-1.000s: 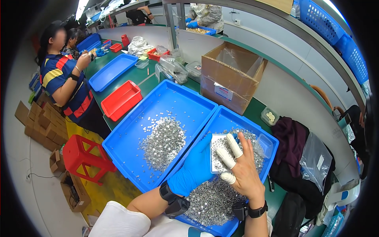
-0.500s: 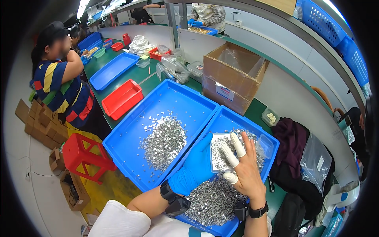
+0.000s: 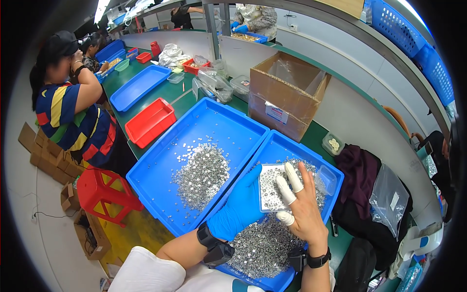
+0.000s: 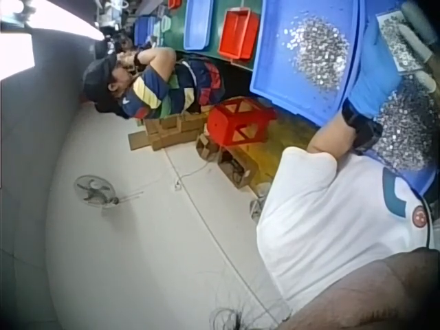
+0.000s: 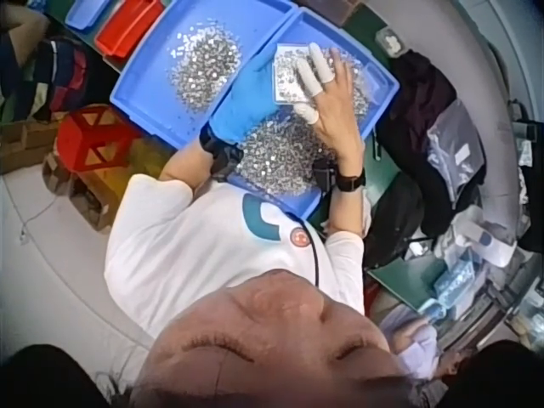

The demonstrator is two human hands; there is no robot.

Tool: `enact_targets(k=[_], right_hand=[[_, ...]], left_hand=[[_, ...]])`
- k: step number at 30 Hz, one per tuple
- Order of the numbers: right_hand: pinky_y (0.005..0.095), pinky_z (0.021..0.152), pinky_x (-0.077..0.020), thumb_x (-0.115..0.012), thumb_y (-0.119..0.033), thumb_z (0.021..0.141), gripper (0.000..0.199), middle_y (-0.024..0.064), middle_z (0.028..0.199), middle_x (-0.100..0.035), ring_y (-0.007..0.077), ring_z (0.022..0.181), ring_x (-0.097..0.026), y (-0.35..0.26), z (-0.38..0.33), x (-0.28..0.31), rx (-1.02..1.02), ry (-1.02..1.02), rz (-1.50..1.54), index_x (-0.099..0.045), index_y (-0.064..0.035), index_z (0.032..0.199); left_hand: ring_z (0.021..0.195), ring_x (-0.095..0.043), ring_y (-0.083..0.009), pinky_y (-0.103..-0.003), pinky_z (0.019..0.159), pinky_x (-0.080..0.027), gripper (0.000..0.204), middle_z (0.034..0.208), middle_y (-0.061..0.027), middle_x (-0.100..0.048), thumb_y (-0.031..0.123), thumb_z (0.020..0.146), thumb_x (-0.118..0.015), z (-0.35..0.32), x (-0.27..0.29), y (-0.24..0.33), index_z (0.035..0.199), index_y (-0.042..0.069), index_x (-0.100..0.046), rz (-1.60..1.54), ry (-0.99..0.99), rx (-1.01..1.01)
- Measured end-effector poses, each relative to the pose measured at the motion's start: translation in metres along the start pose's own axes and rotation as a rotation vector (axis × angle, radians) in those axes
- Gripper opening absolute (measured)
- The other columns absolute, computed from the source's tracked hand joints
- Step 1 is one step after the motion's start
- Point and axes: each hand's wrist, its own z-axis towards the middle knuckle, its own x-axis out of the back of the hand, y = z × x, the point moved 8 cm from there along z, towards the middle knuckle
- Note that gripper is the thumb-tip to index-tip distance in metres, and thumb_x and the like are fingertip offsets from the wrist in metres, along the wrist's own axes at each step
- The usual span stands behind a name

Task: The person sorts small metal rings by hand, picking them from a blue tray and placing them onto a small clear plate. They then pour the rings from the plate back into the tray and scoop up more rings to repeat the process.

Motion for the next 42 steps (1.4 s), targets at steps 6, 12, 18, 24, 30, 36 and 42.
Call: enact_targets(k=[6,12,18,24,30,36,42], right_hand=[[0.0589,0.111,-0.0124,-0.032,-0.063,0.091,0.062,0.0184,0.148,-0.03,0.0444,0.139,-0.016,-0.001,0.0,0.001,0.025,-0.045,-0.027,-0.057,-0.0192,0.128],[0.0582,0.111,-0.0131,-0.031,-0.063,0.091,0.062,0.0178,0.147,-0.031,0.0444,0.139,-0.017,-0.003,0.001,-0.004,0.029,-0.056,-0.033,-0.06,-0.0198,0.125],[0.0604,0.11,-0.0129,-0.038,-0.063,0.089,0.056,0.0162,0.146,-0.035,0.0448,0.137,-0.02,0.006,-0.002,0.007,-0.02,0.049,0.057,-0.063,-0.0248,0.121],[0.0566,0.111,-0.015,-0.032,-0.062,0.092,0.061,0.0169,0.146,-0.034,0.0425,0.139,-0.019,0.003,-0.002,0.005,0.035,0.012,-0.001,-0.065,-0.0198,0.12],[0.0567,0.111,-0.0154,-0.032,-0.063,0.092,0.06,0.017,0.146,-0.035,0.0421,0.139,-0.019,0.005,-0.001,0.003,0.02,0.025,0.034,-0.066,-0.0204,0.118],[0.0567,0.111,-0.016,-0.032,-0.064,0.091,0.062,0.0165,0.146,-0.034,0.0427,0.138,-0.019,-0.005,0.001,0.002,0.062,0.003,0.041,-0.065,-0.0201,0.119],[0.0595,0.11,-0.015,-0.037,-0.063,0.089,0.057,0.0152,0.147,-0.034,0.0438,0.137,-0.02,-0.008,0.001,-0.005,0.081,-0.041,0.023,-0.063,-0.0231,0.121]], left_hand=[[0.126,-0.046,-0.0333,-0.05,0.106,-0.036,0.054,0.141,-0.0186,-0.041,0.035,0.1,-0.034,-0.001,0.002,0.003,0.141,-0.001,-0.033,-0.023,-0.031,0.011],[0.125,-0.046,-0.0342,-0.052,0.105,-0.036,0.054,0.141,-0.0192,-0.042,0.036,0.1,-0.033,0.001,0.009,0.005,0.141,0.001,-0.034,-0.001,0.037,-0.02],[0.126,-0.045,-0.0341,-0.052,0.105,-0.036,0.053,0.142,-0.0185,-0.041,0.036,0.101,-0.032,-0.001,0.006,0.003,0.141,0.001,-0.034,-0.112,-0.012,0.042],[0.126,-0.046,-0.0339,-0.053,0.105,-0.036,0.053,0.141,-0.0182,-0.041,0.035,0.101,-0.032,-0.002,0.004,0.005,0.141,0.001,-0.034,-0.091,-0.035,0.028],[0.126,-0.046,-0.0336,-0.052,0.105,-0.036,0.053,0.141,-0.0184,-0.041,0.036,0.101,-0.031,-0.003,0.0,0.01,0.141,0.001,-0.034,0.004,0.049,-0.009],[0.126,-0.045,-0.0335,-0.051,0.105,-0.036,0.053,0.141,-0.0183,-0.041,0.036,0.101,-0.03,0.0,0.005,0.01,0.141,0.001,-0.034,-0.067,-0.028,-0.007],[0.126,-0.045,-0.0336,-0.051,0.105,-0.036,0.053,0.141,-0.0185,-0.042,0.036,0.101,-0.03,0.0,0.006,0.011,0.141,0.001,-0.034,0.041,0.047,-0.04]])
